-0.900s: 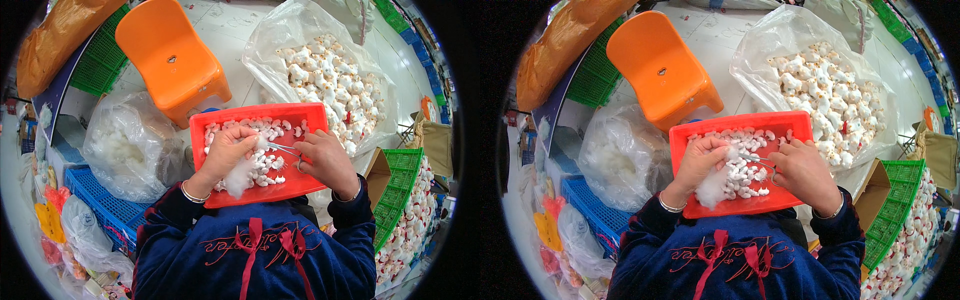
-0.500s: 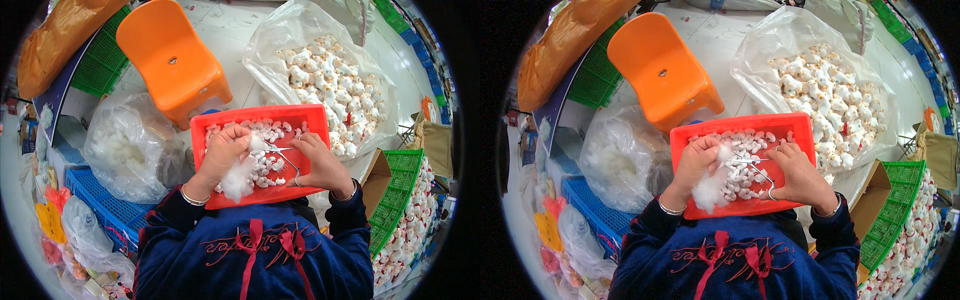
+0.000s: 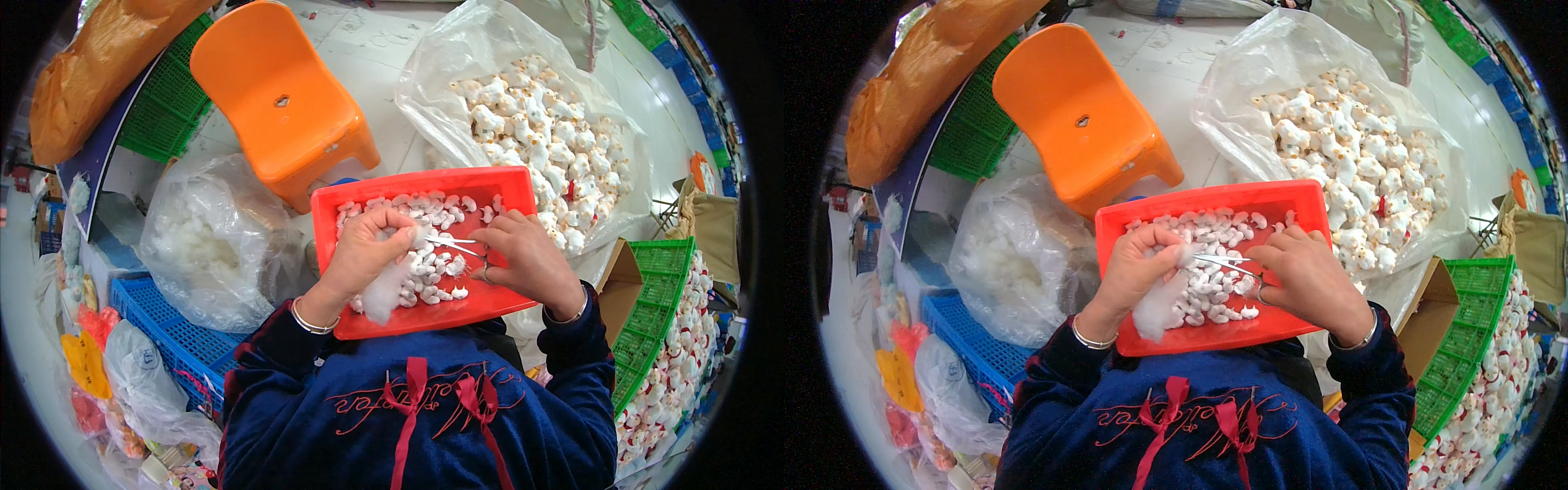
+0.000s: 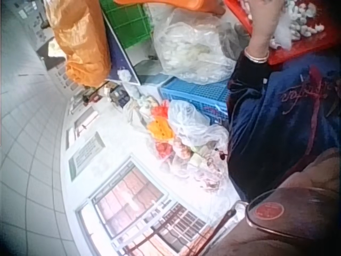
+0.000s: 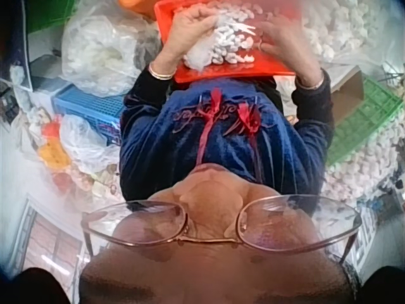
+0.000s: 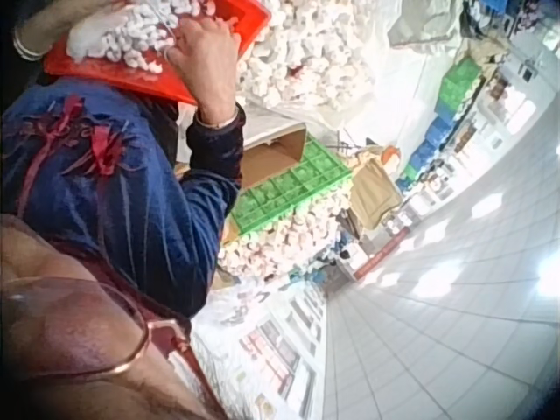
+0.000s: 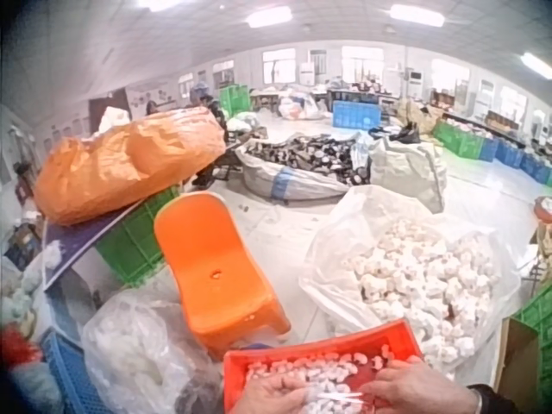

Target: The person uses scissors to trim white fluffy material from small white objects in a red tray. The person repeatedly picks up each object, snips off excess fluff, and places the trimmed pieces back into the tray. The work continues throughout the clip with consistent hand movements.

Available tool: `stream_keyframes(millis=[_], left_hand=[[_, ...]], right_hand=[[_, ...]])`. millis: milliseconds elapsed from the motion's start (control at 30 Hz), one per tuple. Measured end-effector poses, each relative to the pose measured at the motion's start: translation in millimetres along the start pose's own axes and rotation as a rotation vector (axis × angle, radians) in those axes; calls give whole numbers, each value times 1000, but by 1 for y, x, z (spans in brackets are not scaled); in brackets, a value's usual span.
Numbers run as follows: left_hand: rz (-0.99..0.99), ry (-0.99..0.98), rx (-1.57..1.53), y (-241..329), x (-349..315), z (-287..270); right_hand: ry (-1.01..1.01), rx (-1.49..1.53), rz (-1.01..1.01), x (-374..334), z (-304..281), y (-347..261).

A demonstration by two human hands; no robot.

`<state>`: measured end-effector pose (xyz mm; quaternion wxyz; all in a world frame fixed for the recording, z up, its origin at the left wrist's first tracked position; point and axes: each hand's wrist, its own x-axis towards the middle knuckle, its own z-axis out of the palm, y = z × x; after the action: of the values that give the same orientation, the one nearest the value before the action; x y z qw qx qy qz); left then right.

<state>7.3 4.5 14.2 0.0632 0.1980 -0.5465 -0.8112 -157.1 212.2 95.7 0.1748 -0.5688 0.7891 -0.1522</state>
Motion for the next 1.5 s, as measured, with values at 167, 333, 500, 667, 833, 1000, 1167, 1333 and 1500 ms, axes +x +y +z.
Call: stream_keyframes(millis=[167, 333, 500, 667, 833, 1000, 1167, 1333, 1500], left_hand=[[-22, 79, -159, -7, 3, 0], [-42, 58, -251, -5, 3, 3], [7, 70, -45, -7, 1, 5], [26, 79, -3, 1, -2, 2], [-92, 7, -219, 6, -1, -7], [-83, -14, -221, -4, -2, -3], [-25, 13, -95, 3, 0, -2], [8, -53, 3, 1, 0, -1], [-6, 1, 44, 11, -1, 2]], right_hand=[[198, -22, -13, -2, 4, -8], [58, -161, 57, -2, 6, -5], [-67, -127, 67, -1, 2, -6], [-60, 50, 40, -1, 6, 2], [44, 103, 29, -8, 17, 9], [45, 88, -7, -4, 22, 9], [-99, 48, 49, -6, 4, 8], [-157, -36, 25, 0, -9, -6], [15, 25, -31, -4, 2, 7]])
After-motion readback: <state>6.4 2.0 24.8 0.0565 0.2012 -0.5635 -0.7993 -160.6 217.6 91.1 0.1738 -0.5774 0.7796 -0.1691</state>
